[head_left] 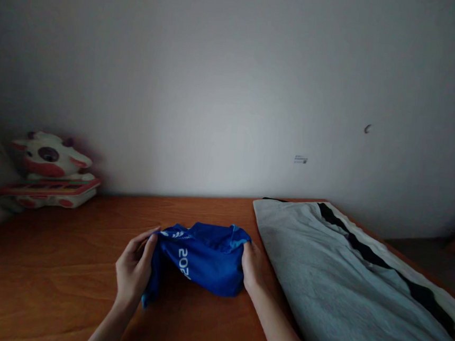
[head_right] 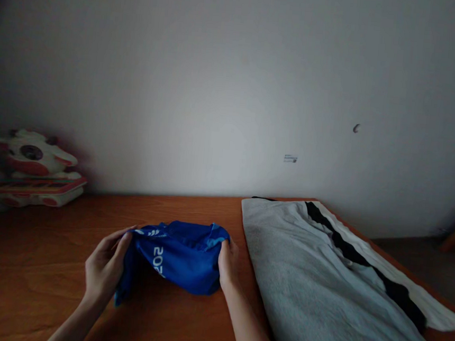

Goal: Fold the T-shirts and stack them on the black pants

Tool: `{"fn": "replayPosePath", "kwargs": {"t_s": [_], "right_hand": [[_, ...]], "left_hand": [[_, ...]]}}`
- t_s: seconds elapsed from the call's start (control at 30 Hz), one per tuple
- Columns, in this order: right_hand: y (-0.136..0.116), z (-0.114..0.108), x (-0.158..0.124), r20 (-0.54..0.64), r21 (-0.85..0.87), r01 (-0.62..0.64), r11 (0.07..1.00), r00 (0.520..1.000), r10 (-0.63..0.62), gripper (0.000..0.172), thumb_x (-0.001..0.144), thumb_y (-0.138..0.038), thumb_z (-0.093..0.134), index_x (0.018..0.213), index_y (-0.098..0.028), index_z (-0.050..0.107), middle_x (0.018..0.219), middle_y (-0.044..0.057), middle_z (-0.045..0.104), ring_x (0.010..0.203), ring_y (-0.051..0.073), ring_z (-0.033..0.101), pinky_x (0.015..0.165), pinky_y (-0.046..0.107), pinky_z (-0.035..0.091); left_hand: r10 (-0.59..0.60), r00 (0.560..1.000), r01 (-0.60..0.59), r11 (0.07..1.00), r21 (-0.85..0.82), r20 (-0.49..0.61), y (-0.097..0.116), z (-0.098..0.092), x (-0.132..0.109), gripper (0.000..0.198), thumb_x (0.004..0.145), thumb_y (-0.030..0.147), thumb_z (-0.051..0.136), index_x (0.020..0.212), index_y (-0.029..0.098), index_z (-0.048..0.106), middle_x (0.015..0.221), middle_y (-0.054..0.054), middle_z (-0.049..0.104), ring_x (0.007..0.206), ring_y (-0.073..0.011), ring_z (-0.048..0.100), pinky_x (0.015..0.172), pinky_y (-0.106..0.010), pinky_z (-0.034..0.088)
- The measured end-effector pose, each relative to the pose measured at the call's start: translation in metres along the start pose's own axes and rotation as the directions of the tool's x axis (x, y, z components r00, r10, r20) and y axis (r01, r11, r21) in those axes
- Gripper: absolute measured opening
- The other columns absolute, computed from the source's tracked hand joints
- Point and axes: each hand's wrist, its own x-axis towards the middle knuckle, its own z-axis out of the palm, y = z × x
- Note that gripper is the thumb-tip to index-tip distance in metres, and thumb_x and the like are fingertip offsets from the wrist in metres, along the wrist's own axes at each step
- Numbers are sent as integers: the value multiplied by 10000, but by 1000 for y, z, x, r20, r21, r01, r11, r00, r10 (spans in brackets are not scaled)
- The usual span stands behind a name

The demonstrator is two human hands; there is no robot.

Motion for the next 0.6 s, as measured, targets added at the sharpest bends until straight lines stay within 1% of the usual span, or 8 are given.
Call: {"fn": "replayPosePath", "kwargs": {"t_s": [0.07,0.13,0.23,0.33,0.4,0.47,0.53,0.6], "right_hand": [[-3,0,8,41,-110,-27,994,999,32,376,861,-478,443,677,-233,662,722,32,740,735,233,683,648,293,509],[-3,-2,16,106,-256,40,966,994,-13,349,868,-430,443,718,-234,690,786,49,763,798,241,704,715,302,517],[5,-10,27,107,-427,121,896,991,-83,330,892,-360,434,891,-221,733,914,95,778,909,260,719,818,328,516],[17,-23,33,59,-477,156,865,988,-146,374,923,-331,403,1086,-196,711,1038,129,761,1007,277,704,896,379,515],[19,-33,35,90,-489,266,831,963,-255,389,908,-306,443,1204,-198,669,1131,127,733,1088,282,670,968,429,493],[15,-41,33,202,-506,433,746,900,-386,434,861,-284,543,1279,-217,637,1217,121,691,1184,292,610,1044,471,445],[8,-46,29,369,-487,578,655,816,-446,528,818,-295,650,1342,-246,601,1309,112,638,1265,295,549,1094,481,400],[1,-47,23,513,-449,644,619,753,-411,685,776,-359,750,1421,-270,534,1356,104,608,1273,296,540,1093,473,396]], "left_hand": [[109,993,-113,989,90,54,-4,-1,1,381,826,521,665,1059,220,687,1138,-76,759,1117,-262,690,1063,-423,496],[148,977,-179,960,215,152,-8,-1,1,454,811,533,671,1151,233,651,1190,-76,736,1106,-258,688,1042,-416,507],[52,962,-165,894,417,270,-13,1,1,619,758,598,679,1243,221,604,1204,-97,724,969,-269,713,884,-413,575],[-55,919,-196,795,574,390,-18,-1,2,509,758,630,641,1062,225,697,1045,-95,765,908,-296,716,823,-420,570],[-64,888,-230,796,560,456,-19,-3,4,400,785,599,604,923,241,717,953,-84,772,910,-300,717,842,-417,554],[-21,879,-224,863,452,476,-18,-5,4,350,805,546,588,937,242,703,963,-79,771,939,-286,714,881,-404,542],[24,895,-183,930,319,445,-16,-4,4,333,810,500,598,996,234,674,1025,-83,766,997,-271,703,943,-394,523],[38,922,-131,967,218,384,-12,-1,4,287,804,470,608,964,235,646,1038,-85,764,1026,-263,696,976,-389,507]]}}
